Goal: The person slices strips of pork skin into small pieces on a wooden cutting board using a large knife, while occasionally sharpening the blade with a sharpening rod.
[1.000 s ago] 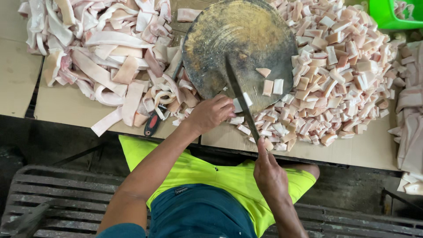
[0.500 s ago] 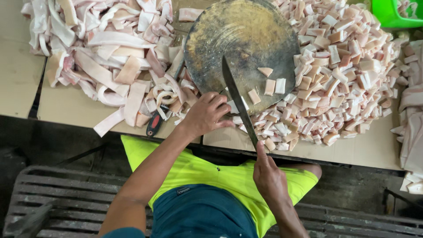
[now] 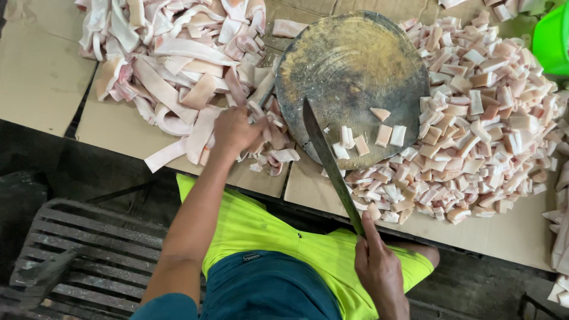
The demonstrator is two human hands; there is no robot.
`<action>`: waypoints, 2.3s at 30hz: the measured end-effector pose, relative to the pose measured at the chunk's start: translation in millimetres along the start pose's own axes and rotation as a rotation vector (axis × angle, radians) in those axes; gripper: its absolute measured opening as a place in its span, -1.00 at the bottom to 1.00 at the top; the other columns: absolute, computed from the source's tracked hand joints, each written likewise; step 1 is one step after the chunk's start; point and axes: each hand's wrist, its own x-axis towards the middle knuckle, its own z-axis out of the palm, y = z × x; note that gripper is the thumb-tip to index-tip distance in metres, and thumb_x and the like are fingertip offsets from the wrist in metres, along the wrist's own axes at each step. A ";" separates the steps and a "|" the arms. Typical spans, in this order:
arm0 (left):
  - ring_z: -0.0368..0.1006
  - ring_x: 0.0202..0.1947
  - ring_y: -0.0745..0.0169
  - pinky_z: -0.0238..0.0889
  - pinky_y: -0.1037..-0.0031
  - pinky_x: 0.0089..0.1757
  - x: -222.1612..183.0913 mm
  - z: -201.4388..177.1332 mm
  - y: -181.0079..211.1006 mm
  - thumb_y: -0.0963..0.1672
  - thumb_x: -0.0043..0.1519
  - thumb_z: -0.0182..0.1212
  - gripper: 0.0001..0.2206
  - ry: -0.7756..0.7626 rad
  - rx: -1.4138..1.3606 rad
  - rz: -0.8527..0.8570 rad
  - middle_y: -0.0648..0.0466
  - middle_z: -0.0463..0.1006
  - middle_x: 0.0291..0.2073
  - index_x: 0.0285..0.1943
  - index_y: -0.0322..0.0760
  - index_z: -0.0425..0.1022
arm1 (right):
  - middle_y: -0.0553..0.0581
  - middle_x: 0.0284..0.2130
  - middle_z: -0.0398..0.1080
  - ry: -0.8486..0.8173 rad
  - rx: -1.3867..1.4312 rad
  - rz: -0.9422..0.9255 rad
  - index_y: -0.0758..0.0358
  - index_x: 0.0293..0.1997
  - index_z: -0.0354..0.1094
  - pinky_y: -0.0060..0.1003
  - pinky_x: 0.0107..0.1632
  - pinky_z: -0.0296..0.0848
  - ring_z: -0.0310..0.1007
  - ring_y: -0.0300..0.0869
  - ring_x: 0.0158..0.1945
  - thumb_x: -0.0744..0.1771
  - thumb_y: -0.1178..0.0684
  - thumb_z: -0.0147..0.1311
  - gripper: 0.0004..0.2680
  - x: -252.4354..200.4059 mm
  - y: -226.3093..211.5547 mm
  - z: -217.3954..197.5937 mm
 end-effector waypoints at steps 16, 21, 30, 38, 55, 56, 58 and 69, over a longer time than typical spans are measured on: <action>0.65 -0.25 0.25 0.63 0.55 -0.32 -26.2 20.6 47.8 -0.18 0.36 0.21 -0.82 0.300 -0.847 0.280 0.02 0.61 -0.14 0.07 -0.36 0.41 | 0.10 -0.49 0.41 0.191 0.416 0.432 0.36 0.51 0.04 -0.32 -0.49 0.34 0.33 -0.29 -0.51 0.39 0.17 -0.07 -0.55 8.6 44.3 -8.1; 0.57 -0.16 0.18 0.55 0.55 -0.25 -58.5 50.0 127.2 -0.17 0.41 0.28 -0.81 -0.050 -0.165 0.665 0.01 0.56 0.01 0.18 -0.09 0.52 | 0.07 -0.52 0.43 0.234 0.387 0.444 0.31 0.51 -0.03 -0.34 -0.56 0.34 0.36 -0.32 -0.55 0.34 0.19 -0.06 -0.50 3.1 27.8 -4.3; 0.35 0.23 -0.02 0.19 0.14 0.25 -57.1 50.7 121.7 -0.08 0.30 0.20 -0.57 -0.231 -0.111 0.865 -0.12 0.51 0.19 0.34 -0.33 0.40 | 0.16 -0.50 0.51 0.098 0.207 0.393 0.19 0.43 0.13 -0.35 -0.70 0.38 0.39 -0.23 -0.67 0.36 0.17 -0.07 -0.59 1.4 17.2 -30.0; 0.42 0.14 -0.08 0.20 0.11 0.20 -54.5 40.8 107.8 0.01 0.24 0.33 -0.58 -0.139 0.029 0.875 -0.09 0.58 0.06 0.14 -0.34 0.48 | 0.30 -0.45 0.48 -0.051 -0.205 0.172 0.14 0.52 0.00 -0.05 -0.51 0.49 0.44 0.01 -0.55 0.33 0.22 -0.05 -0.49 15.0 9.9 3.7; 0.35 0.19 -0.08 0.13 0.07 0.20 -59.3 88.0 173.5 0.10 0.18 0.20 -0.43 -0.233 0.039 0.749 -0.12 0.44 0.17 0.23 -0.33 0.34 | 0.16 -0.41 0.50 0.366 0.183 0.111 0.43 0.42 0.14 -0.32 -0.48 0.54 0.51 -0.26 -0.46 0.41 0.21 -0.10 -0.64 7.5 6.9 -46.6; 0.36 0.17 -0.08 0.11 0.06 0.21 -58.4 94.2 172.3 0.07 0.25 0.18 -0.55 -0.253 0.066 0.855 -0.14 0.46 0.17 0.16 -0.29 0.39 | 0.16 -0.43 0.51 0.326 0.180 0.203 0.43 0.41 0.14 -0.36 -0.57 0.52 0.50 -0.27 -0.51 0.39 0.23 -0.11 -0.63 4.8 11.3 -43.8; 0.39 0.20 -0.02 0.17 0.12 0.24 -51.7 94.6 157.1 0.01 0.32 0.15 -0.62 -0.313 0.055 0.862 -0.11 0.49 0.15 0.17 -0.30 0.41 | 0.18 -0.45 0.49 0.320 0.085 0.154 0.41 0.41 0.17 -0.33 -0.50 0.51 0.49 -0.25 -0.49 0.39 0.23 -0.07 -0.63 2.6 19.6 -38.0; 0.38 0.12 -0.02 0.23 0.14 0.13 -66.0 45.1 121.1 0.01 0.20 0.30 -0.58 -0.204 -0.102 0.897 -0.06 0.52 0.03 0.12 -0.31 0.45 | 0.11 -0.36 0.46 0.591 0.235 -0.362 0.21 0.49 0.00 -0.47 -0.51 0.38 0.37 -0.39 -0.49 0.50 0.24 -0.12 -0.67 0.8 31.8 -28.5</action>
